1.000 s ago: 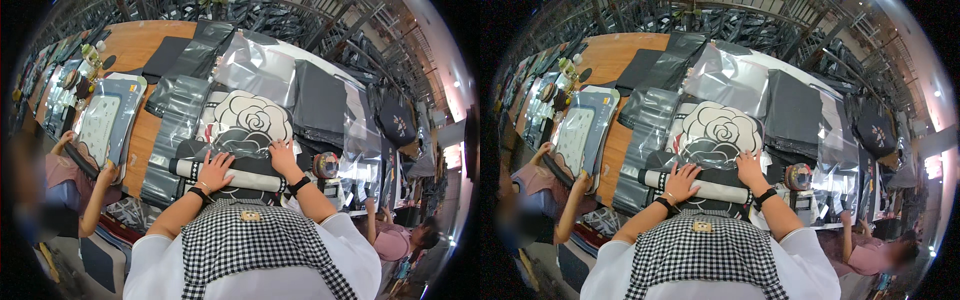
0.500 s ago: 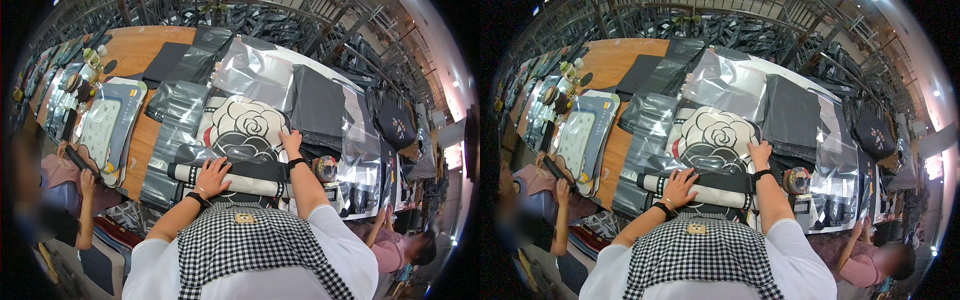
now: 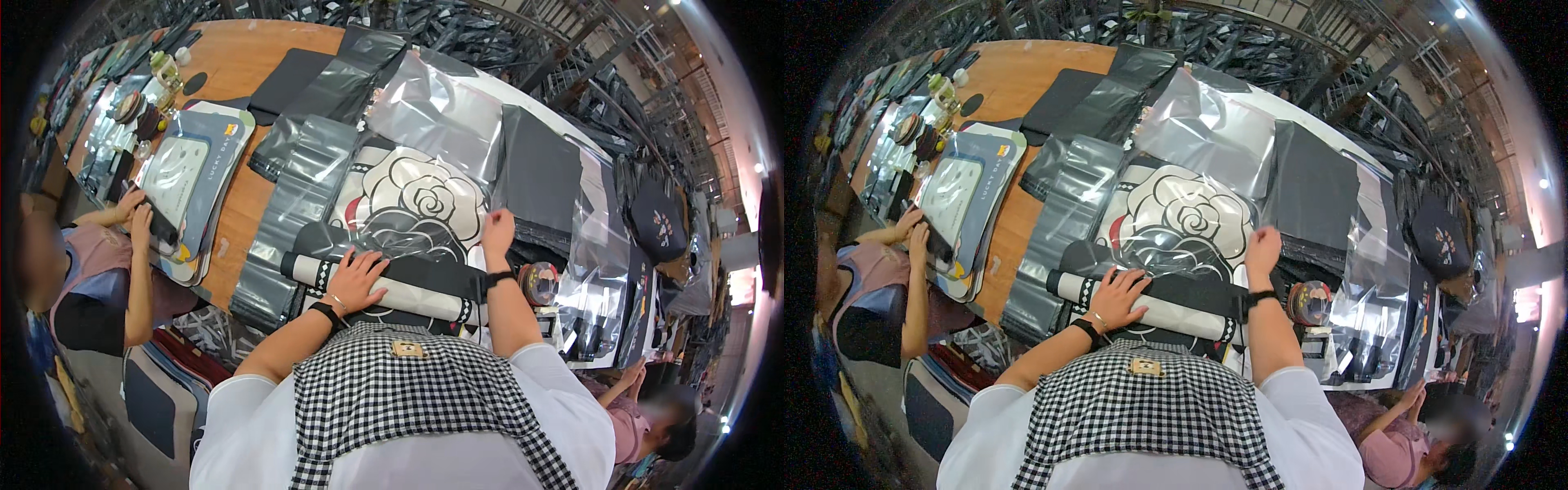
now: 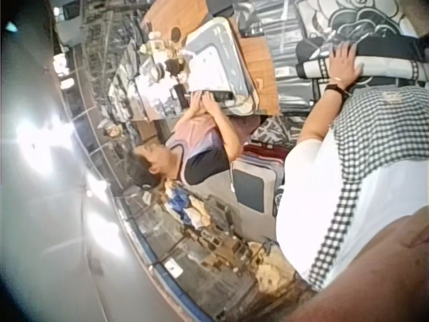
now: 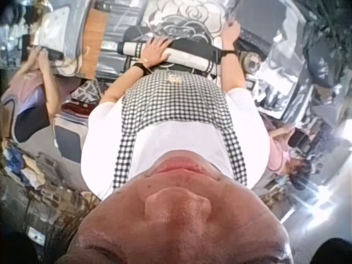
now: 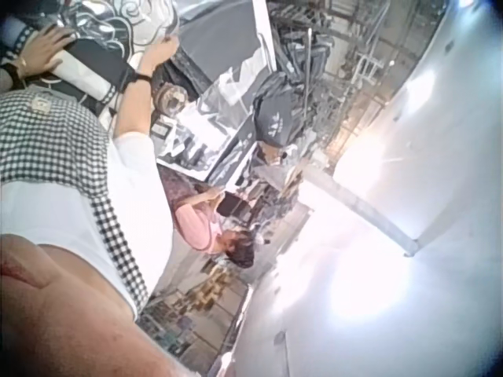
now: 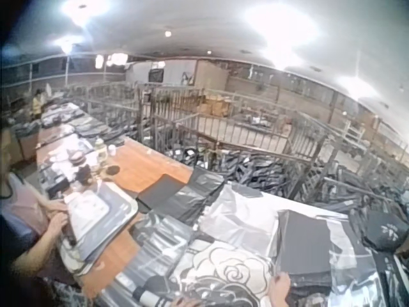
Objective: Rolling and packaging floor mats into shipping sleeves and applying labels.
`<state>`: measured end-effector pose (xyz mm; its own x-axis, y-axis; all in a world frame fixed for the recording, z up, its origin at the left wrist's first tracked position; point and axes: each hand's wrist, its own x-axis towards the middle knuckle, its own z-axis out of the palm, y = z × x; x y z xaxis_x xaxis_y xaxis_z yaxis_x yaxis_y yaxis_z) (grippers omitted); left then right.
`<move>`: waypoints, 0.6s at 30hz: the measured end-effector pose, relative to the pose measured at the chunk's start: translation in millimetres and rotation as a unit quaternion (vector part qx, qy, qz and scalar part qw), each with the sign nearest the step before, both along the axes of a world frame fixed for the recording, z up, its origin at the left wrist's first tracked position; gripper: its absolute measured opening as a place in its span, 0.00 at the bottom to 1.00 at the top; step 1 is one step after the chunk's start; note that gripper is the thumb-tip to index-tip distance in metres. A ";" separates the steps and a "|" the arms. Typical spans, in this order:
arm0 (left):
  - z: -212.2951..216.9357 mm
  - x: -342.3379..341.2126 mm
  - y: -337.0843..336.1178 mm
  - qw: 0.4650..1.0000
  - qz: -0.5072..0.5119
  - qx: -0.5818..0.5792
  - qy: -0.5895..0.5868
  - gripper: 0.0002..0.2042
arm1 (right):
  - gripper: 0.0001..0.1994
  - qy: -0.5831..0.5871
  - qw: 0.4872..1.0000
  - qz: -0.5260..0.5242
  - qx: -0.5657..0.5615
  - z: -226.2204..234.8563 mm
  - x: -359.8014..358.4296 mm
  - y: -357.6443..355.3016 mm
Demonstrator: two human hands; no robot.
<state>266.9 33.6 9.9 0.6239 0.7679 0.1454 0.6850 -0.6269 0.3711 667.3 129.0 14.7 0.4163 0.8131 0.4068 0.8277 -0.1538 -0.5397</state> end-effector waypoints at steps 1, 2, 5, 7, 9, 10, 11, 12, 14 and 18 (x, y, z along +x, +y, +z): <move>-0.9 -0.2 0.7 1.000 -0.004 -0.007 -0.005 0.35 | 0.07 0.031 0.999 -0.029 -0.032 -3.9 9.0 -16.5; -1.7 -2.5 0.0 1.000 0.004 -0.010 -0.007 0.35 | 0.06 0.063 0.995 -0.052 -0.065 -5.2 11.0 -31.1; 0.6 0.3 4.7 1.000 -0.010 -0.020 -0.013 0.34 | 0.10 0.128 0.975 -0.103 -0.149 -16.6 35.3 -78.6; 0.7 2.0 8.5 0.999 -0.015 -0.028 -0.012 0.34 | 0.16 0.061 0.987 -0.119 -0.089 -15.7 31.0 -99.5; -0.6 3.0 12.4 0.999 -0.018 -0.034 -0.007 0.33 | 0.33 -0.020 0.994 -0.110 -0.020 -5.9 11.6 -111.4; -2.7 -0.5 11.0 0.999 -0.010 -0.035 -0.004 0.33 | 0.33 -0.017 0.994 -0.102 -0.021 12.8 -15.8 -111.9; -3.7 -4.4 9.6 0.999 0.007 -0.040 -0.004 0.33 | 0.32 -0.073 0.997 -0.007 -0.008 40.0 -49.5 -113.0; -3.0 -5.1 9.7 0.999 0.017 -0.044 -0.007 0.33 | 0.30 -0.131 0.988 0.079 0.005 59.1 -75.3 -117.9; 1.5 -3.3 12.5 1.000 0.013 -0.009 -0.019 0.32 | 0.26 -0.116 0.942 0.299 -0.104 64.8 -102.9 -137.0; -1.7 5.8 23.0 0.998 0.017 -0.044 -0.041 0.29 | 0.22 -0.102 0.917 0.365 -0.124 36.1 -119.9 -135.3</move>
<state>272.7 56.6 8.3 0.5865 0.8001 0.1261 0.6698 -0.5667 0.4799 547.5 -6.4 50.8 -0.3411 0.9224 0.1813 0.8386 0.3857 -0.3846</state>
